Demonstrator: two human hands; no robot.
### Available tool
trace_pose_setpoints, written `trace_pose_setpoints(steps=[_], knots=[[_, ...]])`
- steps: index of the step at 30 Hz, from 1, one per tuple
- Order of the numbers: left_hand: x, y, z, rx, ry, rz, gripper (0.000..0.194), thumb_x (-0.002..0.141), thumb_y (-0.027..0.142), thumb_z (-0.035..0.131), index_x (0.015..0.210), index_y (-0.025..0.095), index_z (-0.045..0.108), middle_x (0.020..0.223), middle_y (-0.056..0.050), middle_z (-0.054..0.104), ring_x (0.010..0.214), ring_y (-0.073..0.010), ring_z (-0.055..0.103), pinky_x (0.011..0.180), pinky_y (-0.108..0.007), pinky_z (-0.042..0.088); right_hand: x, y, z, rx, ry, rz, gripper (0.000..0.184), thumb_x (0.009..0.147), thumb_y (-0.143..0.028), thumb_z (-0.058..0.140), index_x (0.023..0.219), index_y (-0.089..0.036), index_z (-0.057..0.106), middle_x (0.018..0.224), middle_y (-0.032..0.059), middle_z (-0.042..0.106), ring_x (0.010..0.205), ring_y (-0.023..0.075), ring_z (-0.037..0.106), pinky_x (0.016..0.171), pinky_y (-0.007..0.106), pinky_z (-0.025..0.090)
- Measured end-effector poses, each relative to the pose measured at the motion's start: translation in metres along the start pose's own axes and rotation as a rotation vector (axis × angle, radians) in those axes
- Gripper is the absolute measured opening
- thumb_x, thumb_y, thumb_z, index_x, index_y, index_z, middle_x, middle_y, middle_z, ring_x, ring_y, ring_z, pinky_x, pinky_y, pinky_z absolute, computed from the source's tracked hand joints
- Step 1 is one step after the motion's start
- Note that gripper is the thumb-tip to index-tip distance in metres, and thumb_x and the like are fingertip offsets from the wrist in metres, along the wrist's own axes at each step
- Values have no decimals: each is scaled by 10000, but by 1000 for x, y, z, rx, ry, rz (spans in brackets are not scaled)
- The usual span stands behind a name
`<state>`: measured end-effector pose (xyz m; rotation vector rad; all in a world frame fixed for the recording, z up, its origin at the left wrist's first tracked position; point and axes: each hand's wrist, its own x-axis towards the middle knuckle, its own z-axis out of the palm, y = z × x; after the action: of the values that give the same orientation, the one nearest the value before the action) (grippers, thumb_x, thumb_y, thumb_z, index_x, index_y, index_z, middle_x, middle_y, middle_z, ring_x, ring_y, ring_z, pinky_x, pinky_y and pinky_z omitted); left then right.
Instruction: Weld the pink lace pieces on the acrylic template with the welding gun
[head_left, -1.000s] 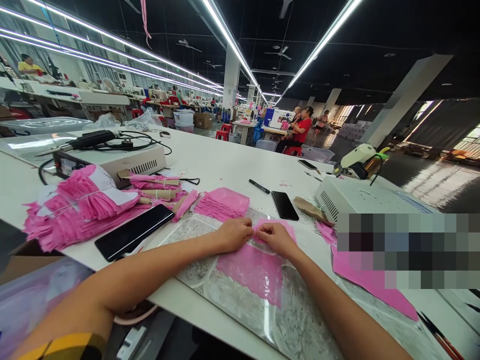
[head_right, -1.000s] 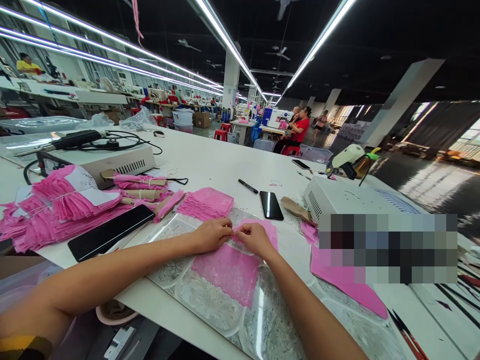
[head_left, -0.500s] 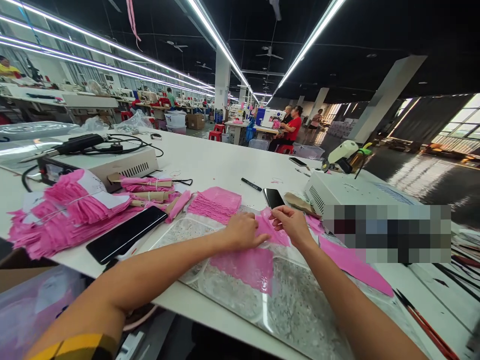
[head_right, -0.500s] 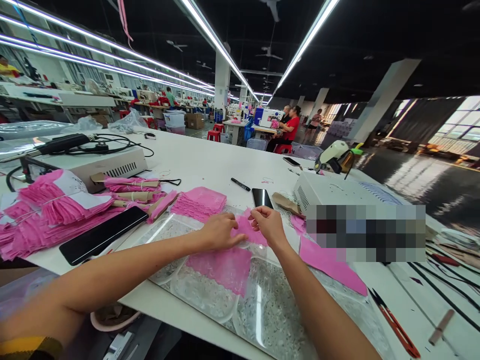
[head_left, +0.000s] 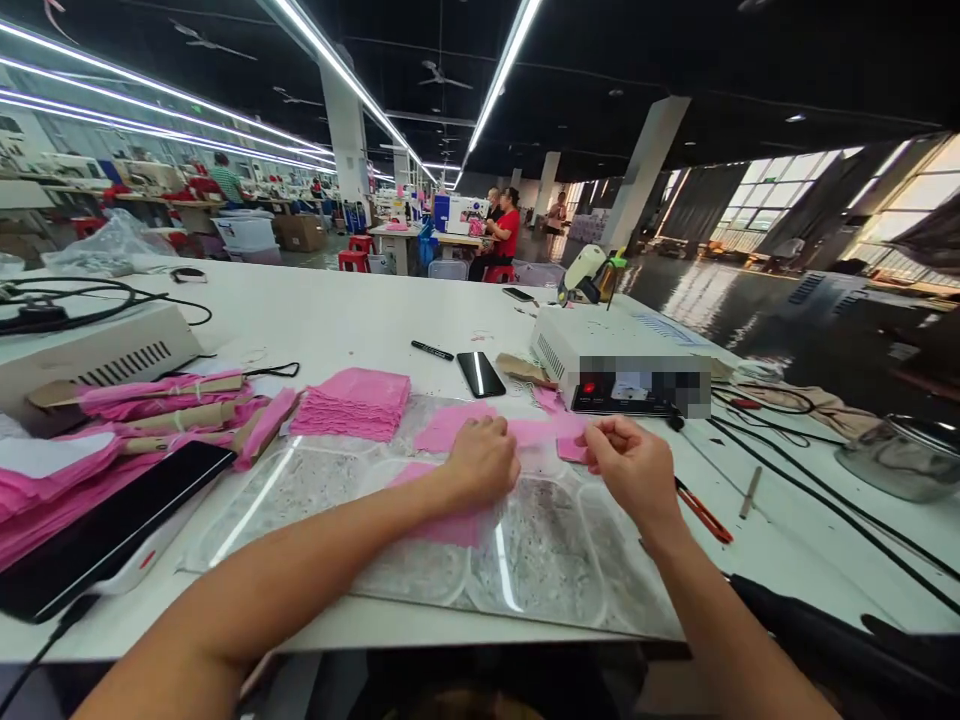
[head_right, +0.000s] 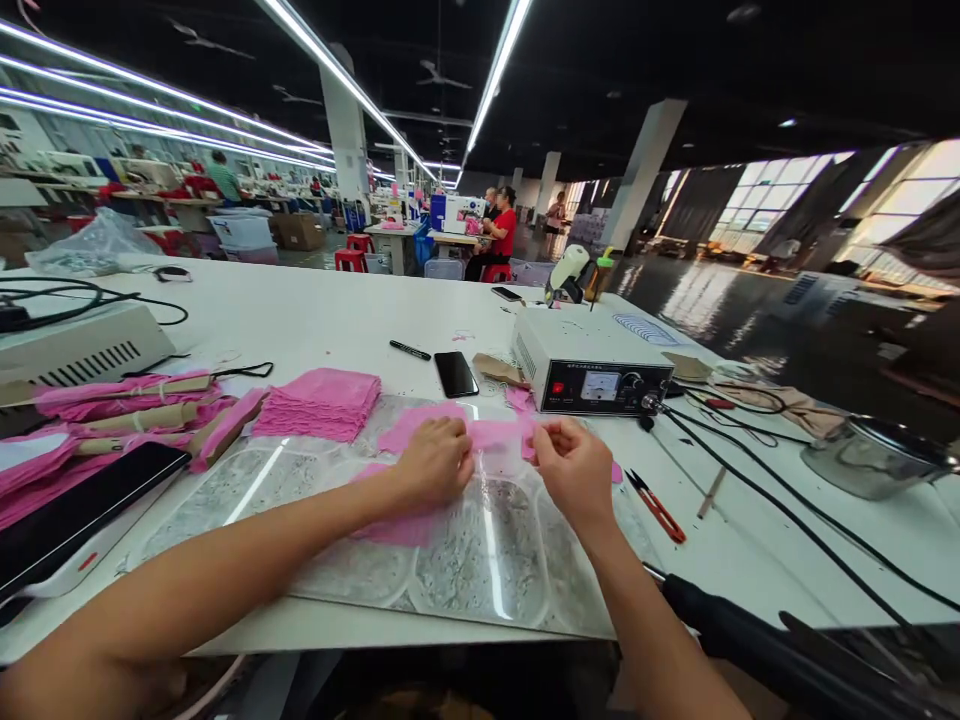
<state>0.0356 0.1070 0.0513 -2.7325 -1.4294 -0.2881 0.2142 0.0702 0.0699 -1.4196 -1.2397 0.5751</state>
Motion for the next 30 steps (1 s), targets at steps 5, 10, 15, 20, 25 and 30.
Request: trace_pose_setpoints(steps=[5,10,15,20,25,30], knots=[[-43,23,1,2,-117,337,168,791,230,525,776,133,661,884,-112,643,842,-247,586,780,-408,447,-59,37,-49,-513,-151,-70,211,708,-377,511,559,-228,530,453,-9,542,415,144,497,441,265,360],[-69,-3,-15,-118,-85,369,209,867,225,463,859,159,661,963,-77,674,886,-206,611,831,-355,461,-88,44,-65,-685,-247,-236,221,832,-398,486,698,-254,587,556,-15,596,450,146,533,444,271,396],[-101,-54,-21,-178,-49,295,355,960,267,384,1255,181,562,1350,-103,538,1240,-214,497,1053,-362,377,-77,44,-40,-538,-289,-684,251,908,-310,469,1066,-262,658,1055,60,692,944,201,657,802,327,540],[-133,-57,-9,-90,-256,161,544,972,438,374,1468,234,286,1538,-105,237,1426,-293,183,1149,-524,148,-69,58,-12,-584,-583,-868,412,916,-370,487,1308,-252,543,1364,73,531,1250,266,502,1010,479,455],[-137,-49,-7,-102,-294,133,585,963,491,367,1488,290,205,1555,-83,185,1432,-294,152,1147,-536,129,-73,60,-18,-581,-699,-922,428,911,-344,512,1324,-234,526,1344,58,548,1268,264,486,1024,475,453],[-96,-43,-22,-114,-136,197,311,951,271,438,1234,238,563,1387,-112,489,1290,-267,440,1089,-512,301,-75,51,-27,-415,-540,-941,332,874,-221,543,1199,-186,600,1215,91,642,1136,228,589,973,421,506]])
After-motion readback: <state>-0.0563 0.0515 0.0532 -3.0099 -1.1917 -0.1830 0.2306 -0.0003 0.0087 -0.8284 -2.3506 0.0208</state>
